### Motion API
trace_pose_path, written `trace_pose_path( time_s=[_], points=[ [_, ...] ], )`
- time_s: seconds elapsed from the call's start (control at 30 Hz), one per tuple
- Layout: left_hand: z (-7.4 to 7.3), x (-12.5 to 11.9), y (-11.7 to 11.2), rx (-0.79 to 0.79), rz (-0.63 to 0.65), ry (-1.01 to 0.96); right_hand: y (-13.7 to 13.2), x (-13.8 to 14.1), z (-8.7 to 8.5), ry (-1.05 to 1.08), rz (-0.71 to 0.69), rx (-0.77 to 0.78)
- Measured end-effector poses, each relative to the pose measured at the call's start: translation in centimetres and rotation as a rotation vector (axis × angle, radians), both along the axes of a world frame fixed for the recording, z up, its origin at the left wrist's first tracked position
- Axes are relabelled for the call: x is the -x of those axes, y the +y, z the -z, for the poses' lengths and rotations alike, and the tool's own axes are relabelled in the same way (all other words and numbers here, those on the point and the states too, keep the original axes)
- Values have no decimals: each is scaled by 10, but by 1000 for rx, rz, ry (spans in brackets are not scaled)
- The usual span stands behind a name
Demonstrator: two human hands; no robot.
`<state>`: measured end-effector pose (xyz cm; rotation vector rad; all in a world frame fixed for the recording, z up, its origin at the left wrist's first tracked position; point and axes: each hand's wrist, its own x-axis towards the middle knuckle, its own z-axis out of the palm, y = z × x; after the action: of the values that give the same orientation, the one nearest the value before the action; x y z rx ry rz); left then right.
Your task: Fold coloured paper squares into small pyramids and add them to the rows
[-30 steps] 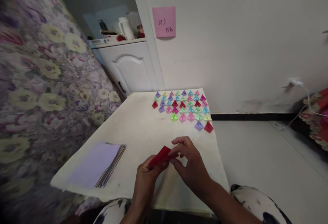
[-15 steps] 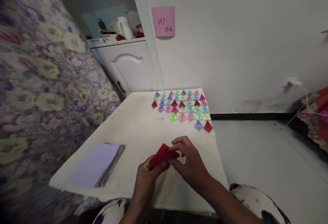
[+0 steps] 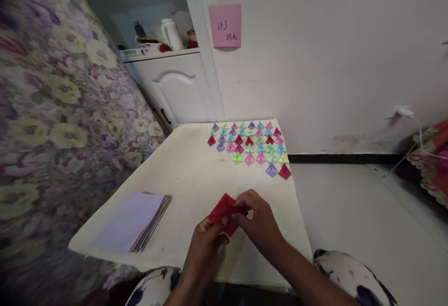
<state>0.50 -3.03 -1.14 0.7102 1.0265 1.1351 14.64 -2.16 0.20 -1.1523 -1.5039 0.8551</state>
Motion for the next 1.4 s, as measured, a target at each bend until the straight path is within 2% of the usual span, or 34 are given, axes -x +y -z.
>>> trace_pose_path(
  time_s=[0.23,0.53,0.73,0.83,0.97,1.1,1.2,1.4],
  points=[
    [-1,2,0,77,27,-97,-2,4,5,89,-11,84],
    [-7,4,0,1,95,-89,0,0,1,102,-45,120],
    [-8,5,0,21,114,-217,-1,-1,2,76,-54,24],
    [-6,8,1,69,98,-308,-3,-2,0,50,-80,-35],
    [-7,12,5,125,142,-388,-4,-6,-4,-37,-128,-123],
    [-13,13,6,107,181,-340,-4,-8,-2,-87,-168,-174],
    [-15,12,3,52,208,-234,-5,-8,1,-93,-203,-164],
    [-5,12,2,5,189,-60,-7,-8,-2,-125,-231,-136]
  ],
)
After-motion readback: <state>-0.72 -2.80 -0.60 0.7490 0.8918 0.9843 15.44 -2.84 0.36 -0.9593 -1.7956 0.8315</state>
